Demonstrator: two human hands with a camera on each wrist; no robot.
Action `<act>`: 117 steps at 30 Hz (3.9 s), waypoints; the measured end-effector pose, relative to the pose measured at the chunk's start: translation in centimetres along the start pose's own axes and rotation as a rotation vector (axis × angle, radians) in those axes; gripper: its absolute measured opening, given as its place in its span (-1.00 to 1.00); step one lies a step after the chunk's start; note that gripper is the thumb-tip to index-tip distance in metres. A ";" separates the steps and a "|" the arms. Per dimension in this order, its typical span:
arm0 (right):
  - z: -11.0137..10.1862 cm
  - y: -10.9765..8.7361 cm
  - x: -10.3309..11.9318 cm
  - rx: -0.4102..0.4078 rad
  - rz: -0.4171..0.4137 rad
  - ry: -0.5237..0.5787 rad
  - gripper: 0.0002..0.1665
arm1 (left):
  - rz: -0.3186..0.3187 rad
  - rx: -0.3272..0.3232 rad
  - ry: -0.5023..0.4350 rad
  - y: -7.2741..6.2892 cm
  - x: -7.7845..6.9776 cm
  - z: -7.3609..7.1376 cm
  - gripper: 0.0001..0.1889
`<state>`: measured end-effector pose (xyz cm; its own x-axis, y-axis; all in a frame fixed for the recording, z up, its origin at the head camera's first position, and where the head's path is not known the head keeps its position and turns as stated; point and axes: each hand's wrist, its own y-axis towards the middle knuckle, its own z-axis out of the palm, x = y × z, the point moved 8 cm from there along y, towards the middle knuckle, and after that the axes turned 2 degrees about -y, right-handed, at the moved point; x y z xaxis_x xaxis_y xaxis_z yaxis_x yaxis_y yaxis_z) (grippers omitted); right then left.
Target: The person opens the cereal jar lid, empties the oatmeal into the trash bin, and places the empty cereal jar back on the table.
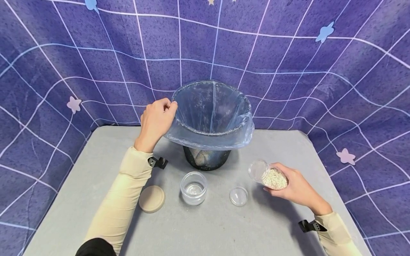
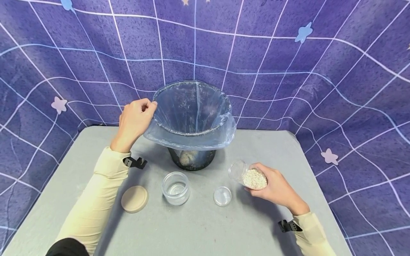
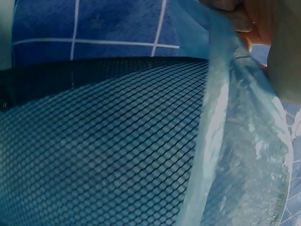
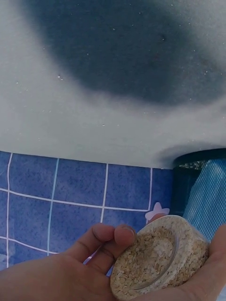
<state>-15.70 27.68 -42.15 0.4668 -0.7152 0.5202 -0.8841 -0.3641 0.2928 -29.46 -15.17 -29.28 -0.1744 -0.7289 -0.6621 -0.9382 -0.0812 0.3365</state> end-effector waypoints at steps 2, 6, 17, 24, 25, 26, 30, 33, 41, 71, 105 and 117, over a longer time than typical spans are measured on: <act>0.0 0.0 0.0 0.001 0.002 -0.001 -0.15 | 0.000 -0.005 -0.031 0.0 0.1 0.2 -0.56; 0.0 0.2 0.1 0.003 0.007 -0.002 -0.15 | -0.010 -0.006 -0.079 0.1 0.3 0.5 -0.56; -0.2 0.7 0.7 0.013 -0.001 -0.024 -0.17 | -0.050 0.029 -0.093 -0.2 0.5 0.7 -0.56; -1.2 2.1 1.6 0.030 -0.046 -0.055 -0.15 | -0.053 0.036 -0.095 -0.2 0.5 0.7 -0.57; -1.5 2.4 1.9 0.032 -0.061 -0.067 -0.15 | -0.051 0.037 -0.094 -0.2 0.5 0.7 -0.57; -1.9 2.7 2.2 0.032 -0.076 -0.075 -0.15 | -0.050 0.039 -0.093 -0.2 0.5 0.7 -0.57; -3.7 4.2 3.5 0.025 -0.133 -0.103 -0.17 | -0.049 0.045 -0.094 -0.2 0.4 0.8 -0.58; -5.1 5.5 4.6 0.004 -0.188 -0.104 -0.17 | -0.056 0.046 -0.097 -0.2 0.5 0.7 -0.58; -8.4 9.1 6.5 -0.065 -0.285 -0.136 -0.16 | -0.052 0.053 -0.097 -0.2 0.5 0.7 -0.58; -11.4 18.4 9.4 0.008 -0.295 -0.280 -0.31 | -0.048 0.049 -0.052 -0.4 0.5 0.6 -0.56; -11.2 23.2 10.8 0.103 -0.348 -0.380 -0.22 | -0.049 0.059 -0.062 -0.5 0.6 0.7 -0.57; -10.9 24.3 11.9 0.136 -0.365 -0.399 -0.24 | -0.049 0.067 -0.066 -0.6 0.4 0.9 -0.57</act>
<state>-31.43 16.82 -20.12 0.7231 -0.6888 0.0520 -0.6731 -0.6856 0.2772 -29.26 -14.85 -30.35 -0.1448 -0.6786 -0.7201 -0.9636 -0.0686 0.2585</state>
